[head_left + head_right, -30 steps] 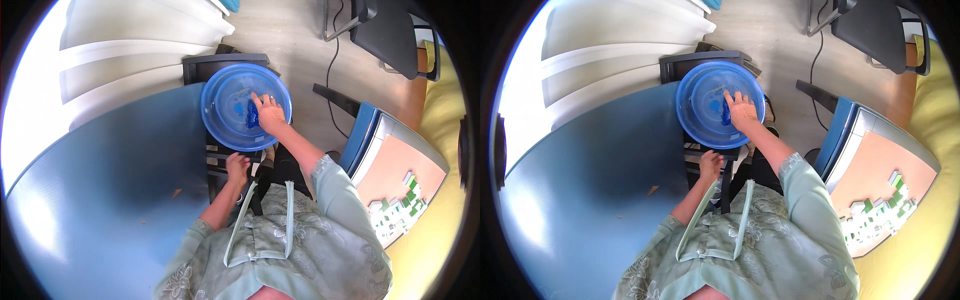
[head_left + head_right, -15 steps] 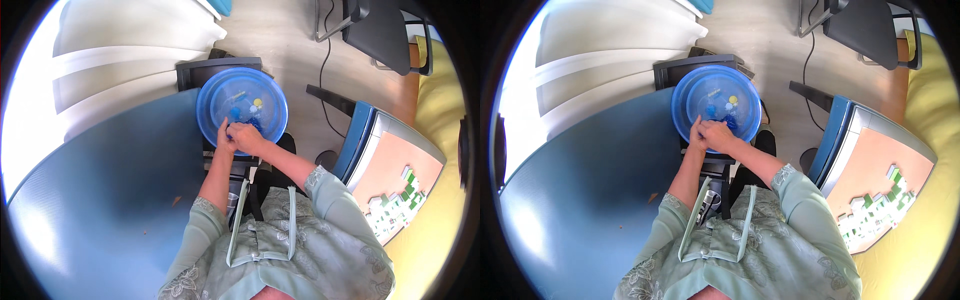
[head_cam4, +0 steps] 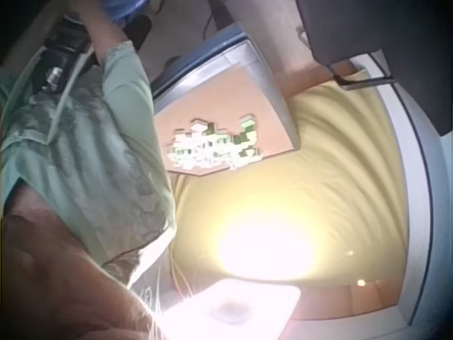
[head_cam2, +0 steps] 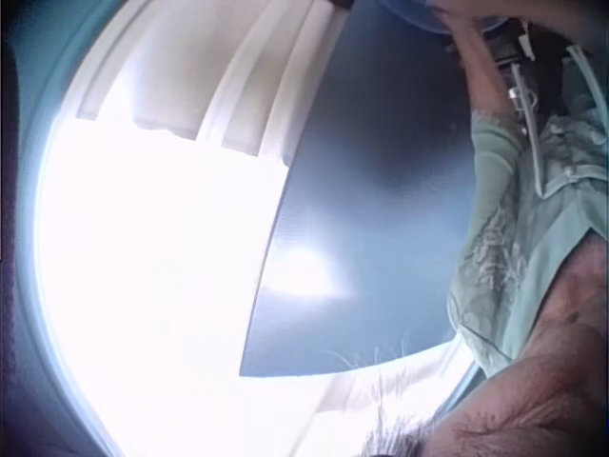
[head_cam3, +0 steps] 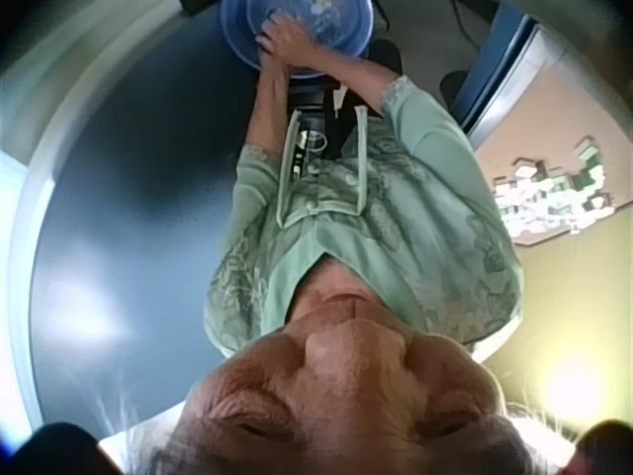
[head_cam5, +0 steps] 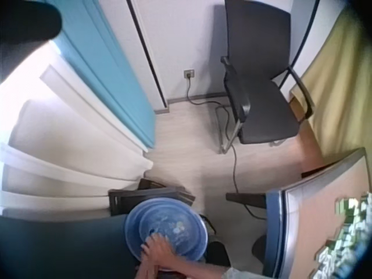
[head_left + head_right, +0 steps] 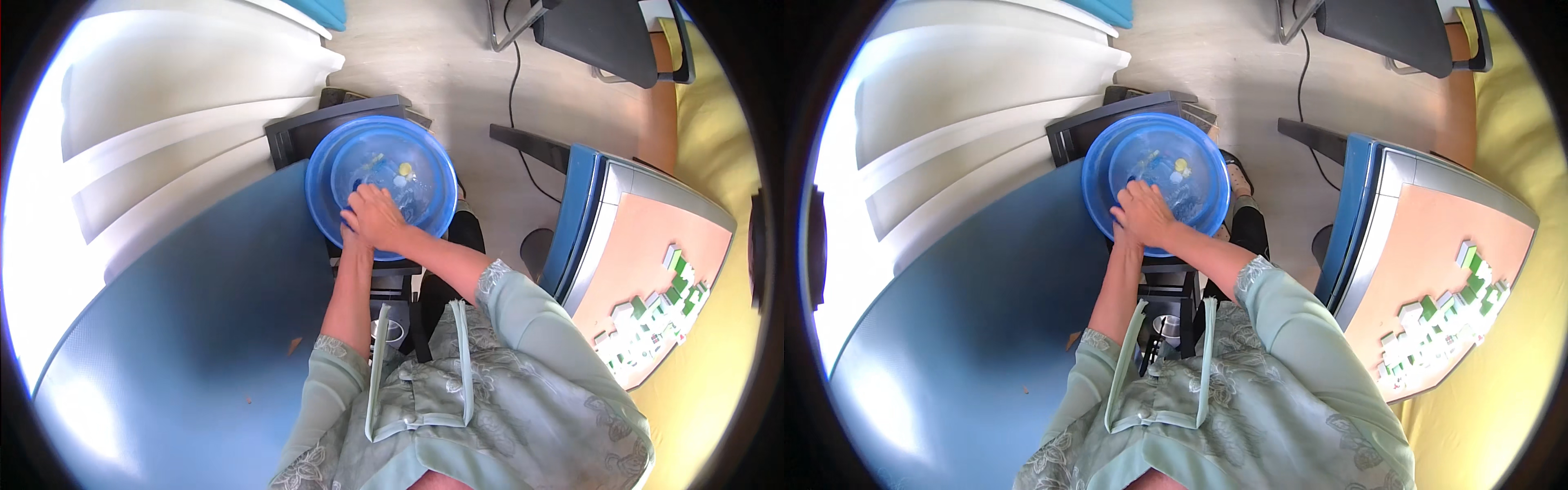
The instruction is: The person wipes chairs with a cloth, rinses and wrings the cloth in a water basin, and wipes the edges of a mahjong table before washing the cloth in the basin again.
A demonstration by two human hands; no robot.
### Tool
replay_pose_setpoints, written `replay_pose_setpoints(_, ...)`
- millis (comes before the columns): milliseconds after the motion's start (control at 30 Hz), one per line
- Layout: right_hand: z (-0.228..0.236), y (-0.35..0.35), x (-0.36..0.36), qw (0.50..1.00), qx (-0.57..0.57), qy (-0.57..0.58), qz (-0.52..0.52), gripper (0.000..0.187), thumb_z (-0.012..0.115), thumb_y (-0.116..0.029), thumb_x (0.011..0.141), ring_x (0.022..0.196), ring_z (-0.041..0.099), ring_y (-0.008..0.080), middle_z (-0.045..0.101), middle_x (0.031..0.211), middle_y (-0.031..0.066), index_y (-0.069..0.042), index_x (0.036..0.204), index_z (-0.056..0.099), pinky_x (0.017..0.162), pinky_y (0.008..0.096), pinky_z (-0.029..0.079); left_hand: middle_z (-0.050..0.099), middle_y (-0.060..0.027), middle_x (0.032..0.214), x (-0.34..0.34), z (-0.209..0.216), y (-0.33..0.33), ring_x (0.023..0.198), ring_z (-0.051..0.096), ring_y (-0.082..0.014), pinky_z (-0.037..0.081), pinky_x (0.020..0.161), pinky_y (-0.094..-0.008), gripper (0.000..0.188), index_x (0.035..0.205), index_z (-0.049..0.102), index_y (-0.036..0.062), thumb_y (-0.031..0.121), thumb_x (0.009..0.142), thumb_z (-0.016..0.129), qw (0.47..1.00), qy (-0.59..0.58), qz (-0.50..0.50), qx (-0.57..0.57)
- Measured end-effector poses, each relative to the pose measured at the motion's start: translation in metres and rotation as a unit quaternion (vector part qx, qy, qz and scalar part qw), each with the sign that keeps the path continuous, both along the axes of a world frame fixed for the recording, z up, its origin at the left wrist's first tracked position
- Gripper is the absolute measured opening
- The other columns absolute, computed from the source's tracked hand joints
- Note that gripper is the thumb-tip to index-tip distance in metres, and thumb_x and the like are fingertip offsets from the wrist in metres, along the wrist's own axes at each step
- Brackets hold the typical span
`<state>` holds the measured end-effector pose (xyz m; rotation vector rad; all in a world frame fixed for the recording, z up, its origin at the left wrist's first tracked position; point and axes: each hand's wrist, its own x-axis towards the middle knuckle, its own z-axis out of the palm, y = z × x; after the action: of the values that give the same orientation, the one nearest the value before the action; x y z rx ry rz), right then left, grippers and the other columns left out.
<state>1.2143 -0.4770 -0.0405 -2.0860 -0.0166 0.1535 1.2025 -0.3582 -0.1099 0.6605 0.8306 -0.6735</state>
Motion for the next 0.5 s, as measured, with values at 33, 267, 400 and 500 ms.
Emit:
replay_pose_setpoints(33,-0.01,-0.001,0.004,0.999,-0.043,0.015,-0.012,0.026,0.06,-0.027,0.086,0.092,0.051,0.0326,0.053,0.093,0.0151,-0.004,0.097,0.056,0.079,0.0453,0.039,0.063,-0.0088,0.111,0.005,0.011,-0.006,0.102,0.061,-0.0218,0.051,0.087,-0.0385,0.032,0.112,0.057,0.0117,0.03,0.097,0.036,0.996,0.015,0.008,0.087)
replay_pose_setpoints(267,-0.045,0.009,0.024,0.98,-0.016,0.176,-0.094,0.033,0.054,-0.029,0.091,0.099,0.057,0.043,0.056,0.108,0.0222,0.0,0.107,0.053,0.082,0.0511,0.046,0.065,-0.0047,0.106,0.025,0.039,-0.01,0.094,0.065,-0.0231,0.056,0.076,-0.0383,0.036,0.114,0.058,0.0124,0.037,0.096,0.039,0.974,0.114,-0.038,0.191)
replay_pose_setpoints(400,-0.035,0.036,0.025,0.922,0.163,0.285,-0.205,0.041,0.054,-0.033,0.09,0.096,0.059,0.0466,0.061,0.105,0.0277,0.003,0.11,0.051,0.084,0.0515,0.046,0.064,-0.0037,0.099,0.03,0.027,-0.008,0.089,0.064,-0.0192,0.054,0.07,-0.0345,0.038,0.113,0.058,0.0142,0.045,0.094,0.048,0.993,0.036,-0.035,0.107)
replay_pose_setpoints(500,-0.005,0.032,0.022,0.931,0.16,0.244,-0.219,0.039,0.058,-0.031,0.088,0.091,0.06,0.0465,0.063,0.098,0.0277,0.002,0.106,0.051,0.082,0.051,0.047,0.06,-0.0068,0.108,0.022,0.027,0.0,0.099,0.06,-0.022,0.051,0.079,-0.0384,0.046,0.12,0.053,0.0129,0.05,0.095,0.044,0.996,-0.002,-0.018,0.083)
